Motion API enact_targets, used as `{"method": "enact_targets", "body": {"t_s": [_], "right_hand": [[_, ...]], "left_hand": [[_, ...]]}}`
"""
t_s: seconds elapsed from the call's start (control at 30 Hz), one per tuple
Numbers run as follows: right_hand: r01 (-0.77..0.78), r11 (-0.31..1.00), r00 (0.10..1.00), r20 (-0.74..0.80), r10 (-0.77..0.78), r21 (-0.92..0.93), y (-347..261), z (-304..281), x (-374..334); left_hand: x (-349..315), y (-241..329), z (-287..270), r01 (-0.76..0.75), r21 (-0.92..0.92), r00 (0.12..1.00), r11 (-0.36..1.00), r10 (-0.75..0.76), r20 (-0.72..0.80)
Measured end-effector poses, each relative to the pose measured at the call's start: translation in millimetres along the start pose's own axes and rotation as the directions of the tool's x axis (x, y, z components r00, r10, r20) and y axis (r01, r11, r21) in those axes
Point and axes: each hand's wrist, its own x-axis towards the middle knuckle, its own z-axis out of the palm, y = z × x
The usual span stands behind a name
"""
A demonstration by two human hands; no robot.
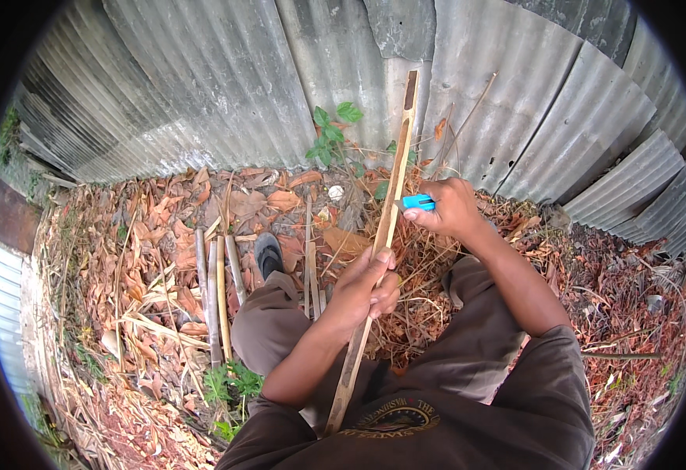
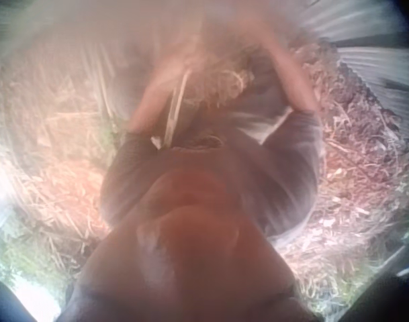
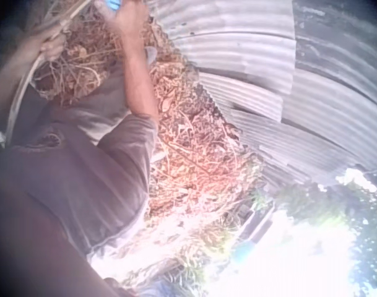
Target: The person sits on the ground and uses a blue utility knife to shave and sharpen a long wooden stick. They rotate the stick to work on different sides, creating a pointed tip. Later, they switch to a larger knife to further refine the stick's shape.
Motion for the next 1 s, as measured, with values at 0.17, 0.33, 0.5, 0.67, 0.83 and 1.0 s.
{"method": "enact_targets", "body": {"t_s": [0.17,0.33,0.5,0.67,0.83,1.0], "right_hand": [[-0.110,0.988,0.994,-0.018,0.109,-0.105,6,10,4],[-0.342,0.934,0.940,-0.040,0.340,-0.100,38,9,23],[-0.159,0.986,0.981,0.104,0.163,-0.046,-11,34,-7],[-0.051,0.990,0.974,0.213,0.078,-0.131,-4,34,8],[-0.310,0.938,0.945,0.061,0.323,-0.157,28,34,32],[-0.275,0.945,0.923,0.224,0.311,-0.178,-4,50,4]], "left_hand": [[6,-9,-8,0.066,-0.256,0.997,0.964,-0.051,0.063],[1,-23,-10,0.132,-0.350,0.982,0.927,-0.074,0.173],[-3,-23,-33,0.073,-0.320,0.993,0.945,-0.037,0.115],[-10,-20,-39,0.053,-0.253,0.998,0.966,-0.045,0.039],[-10,-20,-33,0.084,-0.249,0.995,0.965,-0.070,0.065],[-15,-24,-44,0.049,-0.229,0.999,0.972,-0.045,0.024]]}}
